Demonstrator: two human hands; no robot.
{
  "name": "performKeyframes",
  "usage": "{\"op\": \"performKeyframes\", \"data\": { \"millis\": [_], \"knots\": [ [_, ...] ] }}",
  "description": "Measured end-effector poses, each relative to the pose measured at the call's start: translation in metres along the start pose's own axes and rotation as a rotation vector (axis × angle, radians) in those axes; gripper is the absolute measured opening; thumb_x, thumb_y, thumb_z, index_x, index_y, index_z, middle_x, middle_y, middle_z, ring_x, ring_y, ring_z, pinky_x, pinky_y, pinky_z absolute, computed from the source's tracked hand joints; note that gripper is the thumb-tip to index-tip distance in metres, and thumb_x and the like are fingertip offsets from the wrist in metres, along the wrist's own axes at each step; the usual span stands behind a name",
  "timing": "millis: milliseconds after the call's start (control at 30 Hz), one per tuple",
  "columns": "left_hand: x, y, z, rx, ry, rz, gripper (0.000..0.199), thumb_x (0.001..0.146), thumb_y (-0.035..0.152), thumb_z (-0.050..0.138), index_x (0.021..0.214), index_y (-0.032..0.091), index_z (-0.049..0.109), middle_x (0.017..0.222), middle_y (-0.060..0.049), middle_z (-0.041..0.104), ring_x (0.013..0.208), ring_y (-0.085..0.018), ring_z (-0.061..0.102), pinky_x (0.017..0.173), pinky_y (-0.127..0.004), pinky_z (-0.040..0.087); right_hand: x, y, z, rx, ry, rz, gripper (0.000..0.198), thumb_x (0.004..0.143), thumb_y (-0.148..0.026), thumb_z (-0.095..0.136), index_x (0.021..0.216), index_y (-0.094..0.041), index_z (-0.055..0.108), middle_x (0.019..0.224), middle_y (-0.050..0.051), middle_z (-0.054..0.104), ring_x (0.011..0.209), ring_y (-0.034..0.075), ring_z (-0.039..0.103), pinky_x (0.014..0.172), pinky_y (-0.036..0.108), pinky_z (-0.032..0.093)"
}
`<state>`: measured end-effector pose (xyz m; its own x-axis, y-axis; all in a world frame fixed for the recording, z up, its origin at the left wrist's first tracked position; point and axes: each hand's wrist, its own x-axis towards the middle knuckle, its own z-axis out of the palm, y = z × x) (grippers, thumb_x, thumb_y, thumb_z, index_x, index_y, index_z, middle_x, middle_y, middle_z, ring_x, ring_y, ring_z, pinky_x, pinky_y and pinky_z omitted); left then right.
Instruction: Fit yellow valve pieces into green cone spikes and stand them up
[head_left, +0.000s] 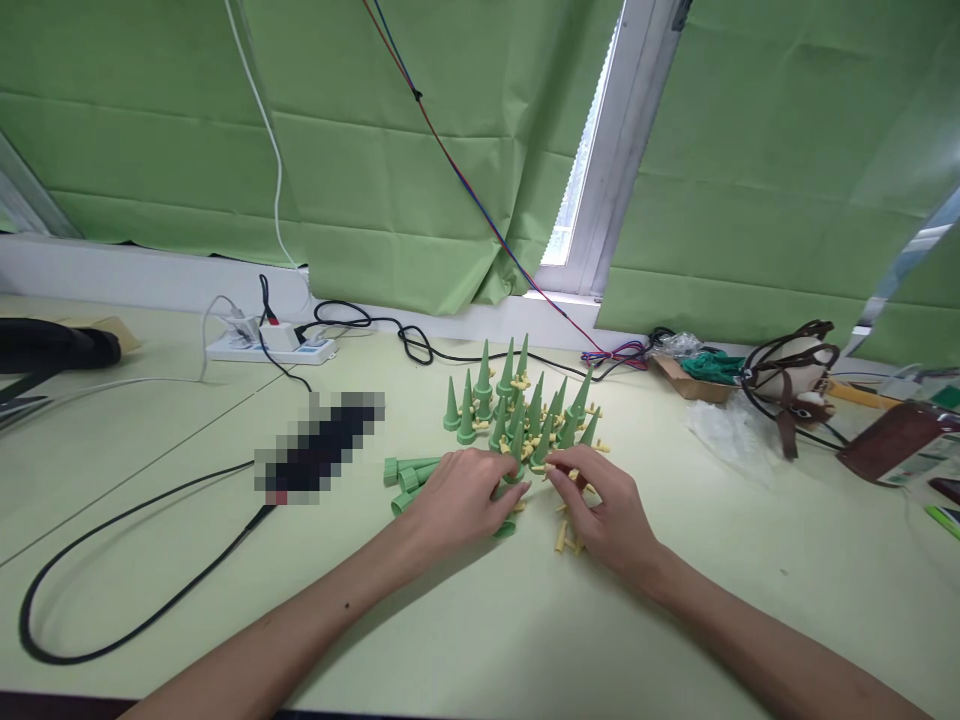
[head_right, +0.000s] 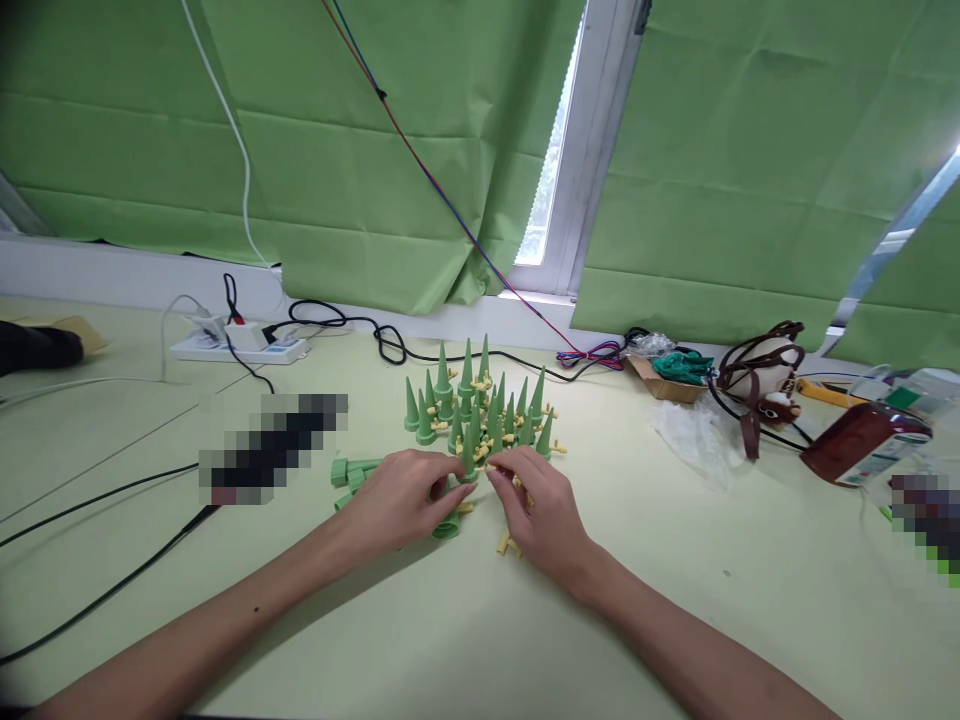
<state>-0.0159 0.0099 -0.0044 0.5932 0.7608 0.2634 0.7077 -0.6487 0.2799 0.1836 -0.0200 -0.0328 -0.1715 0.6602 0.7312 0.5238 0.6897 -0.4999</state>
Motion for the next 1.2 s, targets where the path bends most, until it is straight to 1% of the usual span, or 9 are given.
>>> {"op": "performKeyframes", "data": {
  "millis": [133, 300, 500, 700, 833, 1000, 1200],
  "knots": [
    [0.0001, 0.0012, 0.0002, 0.023, -0.038, -0.037, 0.031, 0.094, 0.038, 0.051, 0.070, 0.019, 0.055, 0.061, 0.000, 0.059, 0.057, -0.016, 0.053, 0.052, -0.027, 0.022, -0.0009, -0.0002, 0.0002, -0.004, -0.004, -0.001, 0.012, 0.098, -0.016, 0.052, 0.099, -0.020, 0.063, 0.087, 0.006, 0.067, 0.070, 0.016, 0.058, 0.058, 0.028, 0.047],
    [0.0008, 0.0042, -0.0017, 0.026, -0.102, -0.063, 0.038, 0.093, 0.042, 0.050, 0.063, 0.019, 0.046, 0.056, 0.001, 0.052, 0.051, -0.015, 0.046, 0.050, -0.027, 0.020, -0.0004, -0.0007, 0.0006, 0.003, -0.014, 0.004, 0.012, 0.098, -0.015, 0.052, 0.099, -0.020, 0.063, 0.087, 0.006, 0.066, 0.069, 0.016, 0.057, 0.056, 0.027, 0.046],
    [-0.0006, 0.0026, 0.0013, 0.031, -0.113, -0.073, 0.038, 0.093, 0.046, 0.049, 0.066, 0.020, 0.050, 0.057, 0.000, 0.054, 0.051, -0.016, 0.046, 0.050, -0.028, 0.019, -0.0012, -0.0007, 0.0006, -0.002, -0.029, 0.007, 0.012, 0.098, -0.015, 0.052, 0.099, -0.019, 0.063, 0.088, 0.006, 0.067, 0.071, 0.016, 0.058, 0.059, 0.028, 0.047],
    [-0.0018, 0.0016, 0.0022, 0.010, -0.108, -0.083, 0.041, 0.092, 0.049, 0.049, 0.064, 0.020, 0.049, 0.055, 0.001, 0.052, 0.051, -0.015, 0.044, 0.051, -0.027, 0.018, -0.0008, -0.0023, 0.0003, -0.006, -0.034, 0.000, 0.013, 0.098, -0.015, 0.051, 0.099, -0.019, 0.064, 0.086, 0.005, 0.066, 0.071, 0.016, 0.059, 0.060, 0.027, 0.047],
    [-0.0022, 0.0039, 0.0006, -0.030, -0.092, -0.101, 0.036, 0.090, 0.048, 0.052, 0.066, 0.020, 0.051, 0.057, 0.001, 0.051, 0.052, -0.015, 0.045, 0.051, -0.027, 0.020, 0.0001, -0.0021, 0.0007, -0.003, -0.030, -0.004, 0.013, 0.097, -0.015, 0.052, 0.100, -0.019, 0.064, 0.086, 0.005, 0.066, 0.071, 0.016, 0.059, 0.060, 0.027, 0.047],
    [-0.0015, 0.0045, -0.0007, -0.046, -0.068, -0.169, 0.025, 0.087, 0.043, 0.055, 0.075, 0.021, 0.055, 0.061, 0.001, 0.055, 0.057, -0.016, 0.050, 0.051, -0.026, 0.022, -0.0013, -0.0008, 0.0009, 0.002, -0.035, 0.010, 0.013, 0.098, -0.015, 0.051, 0.099, -0.019, 0.064, 0.086, 0.005, 0.065, 0.069, 0.016, 0.057, 0.059, 0.027, 0.046],
    [-0.0017, 0.0042, -0.0021, -0.034, -0.021, -0.208, 0.017, 0.087, 0.038, 0.054, 0.081, 0.023, 0.052, 0.065, 0.001, 0.057, 0.061, -0.018, 0.053, 0.052, -0.027, 0.024, -0.0009, -0.0004, 0.0007, 0.005, -0.044, 0.012, 0.013, 0.098, -0.016, 0.051, 0.099, -0.019, 0.064, 0.087, 0.006, 0.066, 0.071, 0.016, 0.057, 0.059, 0.027, 0.046]
  ]
}}
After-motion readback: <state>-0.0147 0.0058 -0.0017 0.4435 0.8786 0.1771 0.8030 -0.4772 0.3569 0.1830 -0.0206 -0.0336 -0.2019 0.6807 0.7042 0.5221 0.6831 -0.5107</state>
